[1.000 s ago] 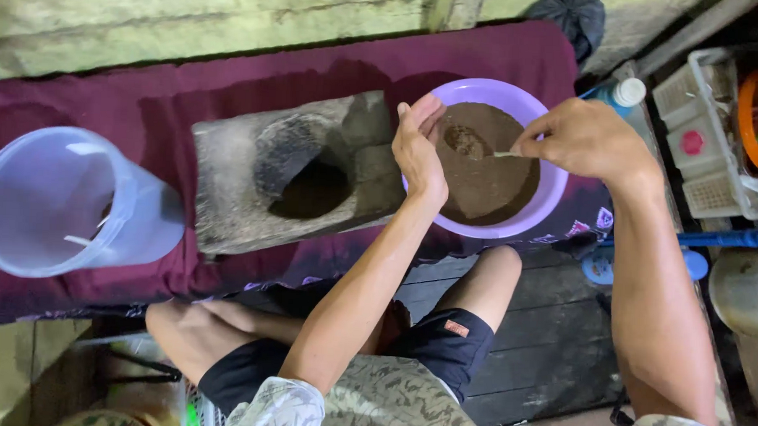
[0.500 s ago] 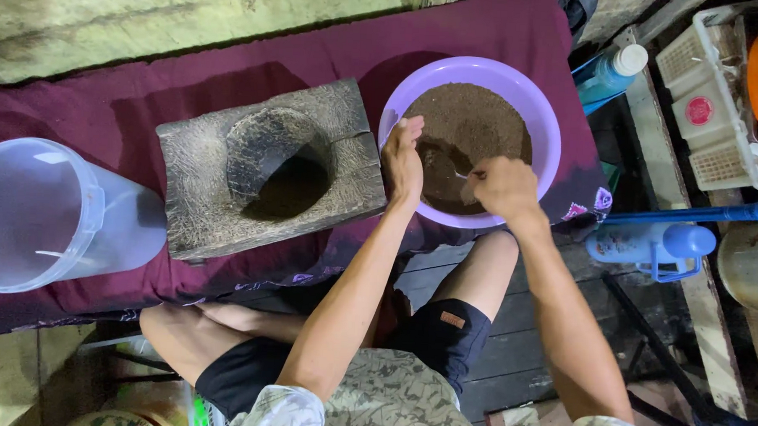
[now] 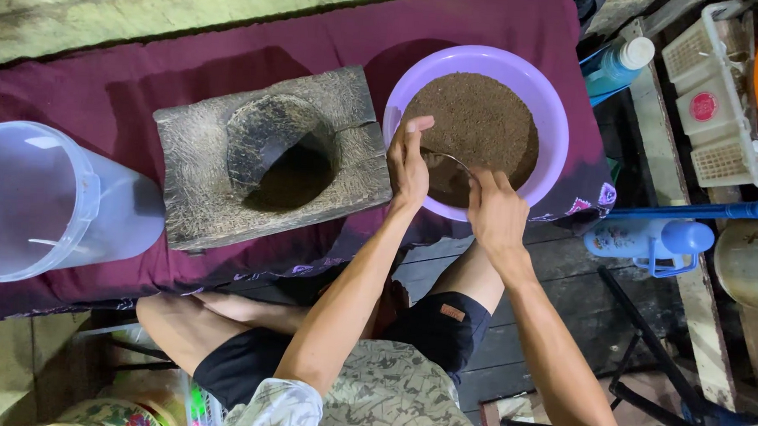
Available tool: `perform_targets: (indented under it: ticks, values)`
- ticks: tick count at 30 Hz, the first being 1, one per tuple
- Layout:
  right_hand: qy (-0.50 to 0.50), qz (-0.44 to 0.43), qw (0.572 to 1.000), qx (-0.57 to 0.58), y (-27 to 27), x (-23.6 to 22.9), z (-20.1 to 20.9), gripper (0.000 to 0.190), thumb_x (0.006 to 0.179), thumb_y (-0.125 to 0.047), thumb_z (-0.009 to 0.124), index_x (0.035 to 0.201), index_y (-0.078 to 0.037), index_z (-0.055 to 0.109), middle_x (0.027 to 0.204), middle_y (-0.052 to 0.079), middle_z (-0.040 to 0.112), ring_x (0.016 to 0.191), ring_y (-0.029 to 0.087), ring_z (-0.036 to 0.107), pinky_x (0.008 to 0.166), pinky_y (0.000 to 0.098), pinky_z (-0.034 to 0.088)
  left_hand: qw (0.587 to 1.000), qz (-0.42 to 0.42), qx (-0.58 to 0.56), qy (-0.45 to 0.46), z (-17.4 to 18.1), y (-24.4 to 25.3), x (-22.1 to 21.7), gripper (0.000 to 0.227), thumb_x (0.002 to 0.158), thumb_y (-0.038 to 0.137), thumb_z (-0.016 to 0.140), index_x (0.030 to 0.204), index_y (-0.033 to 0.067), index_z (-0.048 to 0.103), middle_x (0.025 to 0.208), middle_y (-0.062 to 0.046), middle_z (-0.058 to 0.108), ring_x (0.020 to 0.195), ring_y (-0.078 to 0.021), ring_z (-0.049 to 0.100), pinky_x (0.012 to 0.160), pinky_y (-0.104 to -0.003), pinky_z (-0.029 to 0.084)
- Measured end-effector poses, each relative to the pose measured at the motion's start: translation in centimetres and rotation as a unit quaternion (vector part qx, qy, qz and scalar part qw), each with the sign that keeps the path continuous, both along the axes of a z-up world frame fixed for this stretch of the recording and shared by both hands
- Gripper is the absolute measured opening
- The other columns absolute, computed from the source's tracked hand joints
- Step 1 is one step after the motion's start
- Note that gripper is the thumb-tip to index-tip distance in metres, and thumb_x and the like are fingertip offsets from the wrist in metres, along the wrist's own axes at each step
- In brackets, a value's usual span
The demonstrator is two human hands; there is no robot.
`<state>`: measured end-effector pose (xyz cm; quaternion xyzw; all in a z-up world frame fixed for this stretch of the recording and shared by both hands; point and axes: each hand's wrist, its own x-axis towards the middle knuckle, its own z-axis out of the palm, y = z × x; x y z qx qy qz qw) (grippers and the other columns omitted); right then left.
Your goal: Grinding material in a stone mortar with a pestle and transferring the powder to a bowl using a spoon
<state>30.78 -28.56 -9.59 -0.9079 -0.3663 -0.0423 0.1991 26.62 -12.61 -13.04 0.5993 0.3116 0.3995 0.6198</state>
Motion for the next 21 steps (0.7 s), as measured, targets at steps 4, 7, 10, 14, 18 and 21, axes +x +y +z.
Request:
perform_targets:
  ticks: [4, 7, 10, 14, 18, 21]
  values:
    - [-0.080, -0.009, 0.997, 0.023, -0.9, -0.8, -1.9, 0.019, 0.102, -0.021, 0.062, 0.118, -0.019, 0.070, 0.095, 0.006, 0.063, 0.080, 0.036, 0.072, 0.069, 0.0481, 0.060, 0.999, -0.001, 0.012, -0.046, -1.0, 0.1, 0.3, 0.038, 0.114, 0.031, 0.037, 0.115, 0.0167, 0.073, 0.115, -0.007, 0.074, 0.118, -0.0235, 0.066, 0.107, -0.037, 0.048]
    - [-0.084, -0.025, 0.995, 0.044, -0.9, -0.8, -2.3, 0.018, 0.103, -0.019, 0.061, 0.118, -0.016, 0.071, 0.097, 0.006, 0.062, 0.080, 0.036, 0.070, 0.070, 0.0473, 0.060, 0.998, -0.004, 0.036, -0.059, -0.9, 0.2, 0.6, 0.039, 0.114, 0.030, 0.035, 0.119, 0.0166, 0.072, 0.119, -0.007, 0.072, 0.121, -0.0232, 0.064, 0.109, -0.038, 0.046]
    - [-0.072, -0.026, 0.996, 0.052, -1.0, -1.0, -2.1, 0.013, 0.103, -0.016, 0.064, 0.113, -0.013, 0.072, 0.097, 0.004, 0.062, 0.084, 0.035, 0.072, 0.072, 0.0461, 0.060, 0.997, 0.000, 0.044, -0.061, 0.7, -0.6, 0.0, 0.037, 0.115, 0.030, 0.037, 0.127, 0.0140, 0.068, 0.127, -0.011, 0.068, 0.126, -0.0284, 0.060, 0.114, -0.043, 0.041]
    - [-0.064, -0.053, 0.995, 0.060, -0.8, -0.9, -0.9, 0.010, 0.101, -0.017, 0.065, 0.108, -0.012, 0.068, 0.092, 0.013, 0.066, 0.082, 0.044, 0.069, 0.071, 0.0557, 0.056, 0.993, 0.000, 0.121, -0.016, 5.9, -2.8, -2.3, 0.034, 0.107, 0.023, 0.051, 0.136, 0.0068, 0.059, 0.136, -0.020, 0.059, 0.134, -0.0392, 0.054, 0.117, -0.048, 0.040]
    - [-0.015, -0.088, 0.990, 0.114, 0.7, 0.1, 2.7, 0.017, 0.102, -0.018, 0.064, 0.119, -0.020, 0.065, 0.101, 0.013, 0.075, 0.093, 0.046, 0.070, 0.083, 0.0568, 0.054, 0.983, -0.077, 0.166, -0.006, 14.0, -3.6, -7.5, 0.054, 0.100, 0.026, 0.060, 0.150, 0.0117, 0.046, 0.151, -0.024, 0.043, 0.143, -0.0476, 0.046, 0.121, -0.056, 0.039]
    - [0.025, 0.003, 0.982, 0.185, 3.5, -0.9, 7.5, 0.026, 0.103, -0.010, 0.061, 0.127, -0.019, 0.062, 0.105, 0.014, 0.074, 0.101, 0.047, 0.069, 0.082, 0.0543, 0.053, 0.968, -0.110, 0.225, -0.007, 18.4, 0.7, -12.4, 0.052, 0.105, 0.035, 0.059, 0.153, 0.0176, 0.046, 0.152, -0.021, 0.048, 0.147, -0.0452, 0.047, 0.125, -0.055, 0.039]
